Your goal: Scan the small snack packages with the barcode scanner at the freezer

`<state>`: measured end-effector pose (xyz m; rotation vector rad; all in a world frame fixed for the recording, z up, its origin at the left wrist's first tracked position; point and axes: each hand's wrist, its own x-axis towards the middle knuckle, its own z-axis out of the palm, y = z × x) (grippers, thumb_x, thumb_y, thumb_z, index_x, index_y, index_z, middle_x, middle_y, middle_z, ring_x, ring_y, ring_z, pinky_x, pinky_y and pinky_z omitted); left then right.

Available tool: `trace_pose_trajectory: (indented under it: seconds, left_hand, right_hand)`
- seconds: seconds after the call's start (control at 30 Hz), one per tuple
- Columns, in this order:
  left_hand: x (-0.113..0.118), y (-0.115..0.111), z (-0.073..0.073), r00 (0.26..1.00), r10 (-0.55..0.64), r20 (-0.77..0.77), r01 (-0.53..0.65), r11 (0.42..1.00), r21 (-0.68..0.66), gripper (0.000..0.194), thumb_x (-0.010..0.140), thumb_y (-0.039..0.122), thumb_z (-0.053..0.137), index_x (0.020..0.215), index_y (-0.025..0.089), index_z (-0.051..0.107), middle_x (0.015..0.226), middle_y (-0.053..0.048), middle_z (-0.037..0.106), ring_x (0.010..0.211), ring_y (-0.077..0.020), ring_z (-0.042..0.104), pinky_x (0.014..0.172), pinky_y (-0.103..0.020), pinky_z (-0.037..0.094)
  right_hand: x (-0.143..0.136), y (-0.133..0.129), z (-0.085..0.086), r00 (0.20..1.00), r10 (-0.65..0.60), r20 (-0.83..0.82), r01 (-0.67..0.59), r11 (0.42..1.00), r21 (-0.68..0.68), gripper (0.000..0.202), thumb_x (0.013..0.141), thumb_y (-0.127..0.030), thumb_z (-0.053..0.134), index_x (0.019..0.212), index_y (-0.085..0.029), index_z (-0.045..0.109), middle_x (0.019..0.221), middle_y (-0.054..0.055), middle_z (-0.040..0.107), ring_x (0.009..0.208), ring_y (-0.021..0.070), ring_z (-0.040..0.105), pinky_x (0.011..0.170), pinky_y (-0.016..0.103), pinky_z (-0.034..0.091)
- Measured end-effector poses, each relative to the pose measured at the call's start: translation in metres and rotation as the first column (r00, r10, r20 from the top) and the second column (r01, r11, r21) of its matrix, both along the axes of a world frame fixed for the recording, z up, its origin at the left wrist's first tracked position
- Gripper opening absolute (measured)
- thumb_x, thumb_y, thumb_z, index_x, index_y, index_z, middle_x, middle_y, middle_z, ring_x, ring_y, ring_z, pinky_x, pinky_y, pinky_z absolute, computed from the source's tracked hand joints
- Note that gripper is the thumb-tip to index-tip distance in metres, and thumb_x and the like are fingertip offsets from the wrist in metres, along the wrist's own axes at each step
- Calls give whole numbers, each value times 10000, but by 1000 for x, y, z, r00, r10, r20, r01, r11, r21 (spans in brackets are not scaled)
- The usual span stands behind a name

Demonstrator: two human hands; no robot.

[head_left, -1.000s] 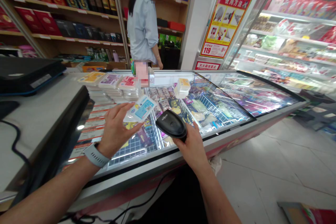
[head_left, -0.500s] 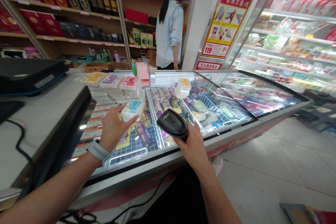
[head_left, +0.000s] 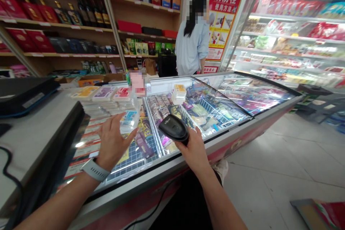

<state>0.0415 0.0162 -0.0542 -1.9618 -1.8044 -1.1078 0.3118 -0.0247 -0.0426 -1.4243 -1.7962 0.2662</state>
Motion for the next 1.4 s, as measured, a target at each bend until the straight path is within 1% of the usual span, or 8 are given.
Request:
trace_pose_trajectory:
  seconds: [0.2,0.4,0.6,0.73,0.83,1.1,1.27,1.4]
  left_hand:
    - [23,7,5,986,-125,-110,122,992,-35,590,871,589,521,1325,212,503,1289,-142,597,1222,-345,539,1050,-507,367]
    - [64,50,29,975,-213,-59,202,966,-159,667,831,630,550,1340,204,492,1327,-137,588,1242,-337,537,1053,-498,383]
    - [146,110,50,992,-79,99,107,942,-317,880,722,680,630,1399,151,442,1361,-183,570,1297,-366,496,1072,-531,381]
    - [196,149,52,975,41,216,44,925,-378,1001,671,737,631,1419,115,395,1424,-231,505,1328,-402,460,1069,-576,378]
    - [219,171,49,962,105,251,4,917,-399,1013,646,759,631,1375,89,418,1395,-270,507,1307,-443,462,1050,-623,370]
    - [230,189,42,940,185,286,-49,905,-423,863,703,657,643,1320,88,445,1362,-270,520,1285,-429,480,1042,-624,377]
    - [220,187,43,939,166,300,-30,911,-411,768,741,601,621,1311,110,470,1342,-250,534,1263,-425,501,1025,-629,394]
    - [201,170,42,956,68,287,38,936,-349,725,748,601,611,1318,167,499,1332,-206,547,1260,-393,513,1035,-583,406]
  right_hand:
    - [25,2,1,990,-122,-65,121,993,-13,166,876,-297,654,1005,-194,640,943,67,722,948,268,659,1126,541,276]
    - [54,3,-2,953,-282,-115,284,959,3,227,875,-358,646,1008,-176,665,924,89,744,907,277,666,1009,475,400]
    - [76,0,-6,904,-395,-166,399,917,-10,235,865,-371,647,990,-175,682,949,116,748,931,298,670,897,409,466]
    - [83,-2,-6,893,-411,-182,411,911,-40,279,867,-377,649,1036,-158,682,991,135,749,988,325,670,886,407,477]
    - [87,-5,-5,884,-440,-159,434,898,-77,300,867,-379,654,1059,-151,689,988,136,752,982,334,670,904,425,473]
    - [92,-13,-7,871,-478,-109,468,877,-107,332,882,-388,641,1101,-144,695,998,122,748,997,337,654,884,414,479]
    - [92,-16,-5,870,-486,-88,478,873,-99,306,883,-385,638,1069,-152,705,969,122,751,968,326,668,865,403,485]
    - [90,-17,-6,874,-479,-77,476,878,-60,277,877,-397,633,1005,-162,705,951,132,746,936,319,679,864,407,494]
